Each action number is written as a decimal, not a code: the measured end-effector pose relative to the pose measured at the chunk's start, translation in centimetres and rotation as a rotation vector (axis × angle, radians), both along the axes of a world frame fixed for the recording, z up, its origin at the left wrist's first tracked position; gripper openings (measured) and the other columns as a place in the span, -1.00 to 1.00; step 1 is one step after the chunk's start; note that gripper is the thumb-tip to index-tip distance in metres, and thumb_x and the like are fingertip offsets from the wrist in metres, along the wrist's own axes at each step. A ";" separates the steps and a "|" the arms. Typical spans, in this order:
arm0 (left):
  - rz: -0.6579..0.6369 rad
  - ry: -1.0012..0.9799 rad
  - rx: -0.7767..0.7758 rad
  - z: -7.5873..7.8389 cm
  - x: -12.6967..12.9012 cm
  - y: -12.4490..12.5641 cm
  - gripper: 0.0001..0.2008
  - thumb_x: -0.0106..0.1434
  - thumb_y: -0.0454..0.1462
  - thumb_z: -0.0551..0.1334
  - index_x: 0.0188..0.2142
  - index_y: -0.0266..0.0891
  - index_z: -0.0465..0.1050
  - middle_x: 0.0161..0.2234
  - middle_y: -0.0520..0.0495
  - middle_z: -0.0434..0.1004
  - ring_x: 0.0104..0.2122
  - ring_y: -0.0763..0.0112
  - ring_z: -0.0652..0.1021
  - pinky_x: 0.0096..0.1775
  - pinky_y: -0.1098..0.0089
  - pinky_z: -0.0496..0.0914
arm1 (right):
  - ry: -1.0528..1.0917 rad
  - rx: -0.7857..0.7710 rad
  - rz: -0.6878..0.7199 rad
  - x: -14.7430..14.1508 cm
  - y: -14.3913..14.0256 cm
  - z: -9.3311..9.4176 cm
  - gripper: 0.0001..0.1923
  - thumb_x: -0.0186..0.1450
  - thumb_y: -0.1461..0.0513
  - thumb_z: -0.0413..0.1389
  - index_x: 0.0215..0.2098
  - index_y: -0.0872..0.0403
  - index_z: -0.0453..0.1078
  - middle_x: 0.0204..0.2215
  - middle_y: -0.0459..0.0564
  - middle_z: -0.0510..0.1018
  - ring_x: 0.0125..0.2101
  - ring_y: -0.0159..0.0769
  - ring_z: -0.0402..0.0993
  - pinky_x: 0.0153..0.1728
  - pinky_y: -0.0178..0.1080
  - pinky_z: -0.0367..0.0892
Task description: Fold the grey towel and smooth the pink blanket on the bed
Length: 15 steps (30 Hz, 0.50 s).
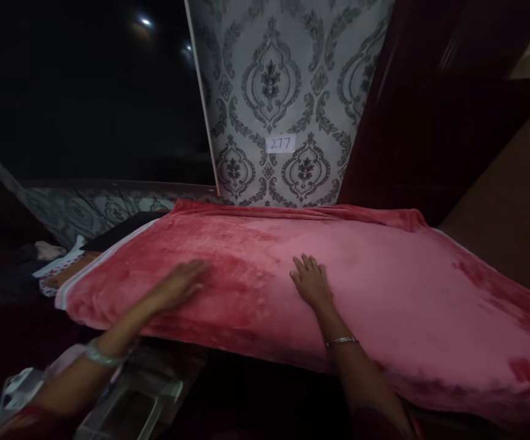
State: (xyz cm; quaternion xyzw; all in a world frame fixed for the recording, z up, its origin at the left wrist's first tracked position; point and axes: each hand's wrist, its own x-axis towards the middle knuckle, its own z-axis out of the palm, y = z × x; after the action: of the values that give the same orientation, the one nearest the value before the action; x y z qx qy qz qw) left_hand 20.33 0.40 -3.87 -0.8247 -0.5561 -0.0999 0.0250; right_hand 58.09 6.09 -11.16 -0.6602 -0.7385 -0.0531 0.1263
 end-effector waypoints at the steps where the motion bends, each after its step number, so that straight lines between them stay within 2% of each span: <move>1: -0.135 -0.003 -0.062 0.0 2.3 0.8 -0.44 0.39 -0.08 0.14 0.35 -0.02 0.19 0.36 -0.14 0.24 0.35 0.13 0.24 0.33 0.01 0.15 | 0.003 -0.001 0.001 0.0 0.0 -0.1 -0.46 0.47 0.13 -0.11 0.39 0.00 0.19 0.39 0.10 0.18 0.36 -0.04 0.07 0.28 0.08 0.07; 3: -0.343 -0.027 -0.138 -0.3 7.4 2.5 -0.38 0.41 -0.02 0.09 0.40 -0.04 0.09 0.42 -0.18 0.09 0.41 0.09 0.10 0.37 -0.10 0.00 | 0.008 0.001 0.005 0.1 0.1 -0.2 -0.46 0.48 0.12 -0.11 0.39 0.00 0.19 0.39 0.12 0.18 0.36 -0.03 0.07 0.28 0.10 0.07; 5: -0.446 -0.023 -0.170 -1.0 12.0 4.5 -0.33 0.40 0.01 0.08 0.42 -0.07 0.04 0.45 -0.22 0.01 0.43 0.04 0.03 0.35 -0.19 -0.05 | 0.008 0.008 0.015 0.1 0.2 -0.5 -0.46 0.48 0.12 -0.12 0.39 0.00 0.19 0.40 0.12 0.17 0.36 -0.02 0.08 0.28 0.12 0.06; 7: -0.471 -0.009 -0.182 -2.1 14.6 6.7 -0.33 0.39 0.02 0.09 0.41 -0.07 0.06 0.44 -0.23 0.01 0.43 0.01 0.02 0.33 -0.24 -0.05 | 0.008 0.021 0.023 0.2 0.4 -0.8 -0.46 0.48 0.11 -0.13 0.38 -0.01 0.19 0.39 0.11 0.18 0.36 -0.02 0.08 0.28 0.13 0.07; 8: -0.467 0.002 -0.183 -2.7 14.8 7.8 -0.34 0.39 0.03 0.08 0.41 -0.06 0.08 0.44 -0.22 0.02 0.43 0.00 0.02 0.33 -0.26 -0.05 | 0.008 0.027 0.025 0.3 0.5 -1.1 -0.46 0.47 0.11 -0.13 0.38 -0.01 0.20 0.39 0.11 0.18 0.36 -0.02 0.08 0.28 0.13 0.07; 10: -0.422 0.012 -0.167 -3.5 12.9 9.9 -0.37 0.40 0.04 0.05 0.39 -0.02 0.11 0.43 -0.20 0.05 0.42 0.01 0.05 0.32 -0.25 -0.03 | 0.007 0.040 0.028 0.5 0.6 -1.6 -0.46 0.47 0.12 -0.14 0.37 -0.02 0.21 0.39 0.10 0.19 0.36 -0.02 0.08 0.28 0.13 0.08; 12: -0.307 0.011 -0.125 -3.6 8.3 11.6 -0.39 0.41 0.03 0.01 0.39 -0.03 0.12 0.42 -0.21 0.08 0.41 0.05 0.10 0.33 -0.19 0.00 | 0.006 0.047 0.034 0.7 0.8 -2.1 -0.46 0.47 0.12 -0.14 0.37 0.00 0.22 0.39 0.11 0.19 0.36 -0.01 0.09 0.28 0.14 0.08; 13: -0.211 0.013 -0.105 -3.4 5.5 12.1 -0.40 0.42 0.01 0.00 0.39 -0.06 0.13 0.41 -0.22 0.11 0.40 0.08 0.14 0.33 -0.13 0.02 | 0.007 0.049 0.035 0.8 0.9 -2.4 -0.46 0.47 0.12 -0.14 0.37 0.00 0.23 0.39 0.11 0.19 0.36 0.00 0.09 0.28 0.14 0.08; 15: 0.060 0.026 -0.076 -2.3 0.0 12.6 -0.45 0.44 -0.06 0.00 0.37 -0.06 0.18 0.39 -0.18 0.17 0.38 0.13 0.18 0.33 -0.04 0.05 | 0.010 0.054 0.037 0.9 1.1 -2.8 -0.46 0.47 0.11 -0.14 0.37 0.00 0.23 0.39 0.11 0.19 0.36 0.00 0.10 0.29 0.15 0.08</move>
State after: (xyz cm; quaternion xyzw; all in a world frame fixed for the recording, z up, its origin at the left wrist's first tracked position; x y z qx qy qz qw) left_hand 20.30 12.99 -6.15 -0.8091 -0.5838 -0.0673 0.0037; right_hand 59.02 7.20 -13.99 -0.6430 -0.7482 -0.0675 0.1487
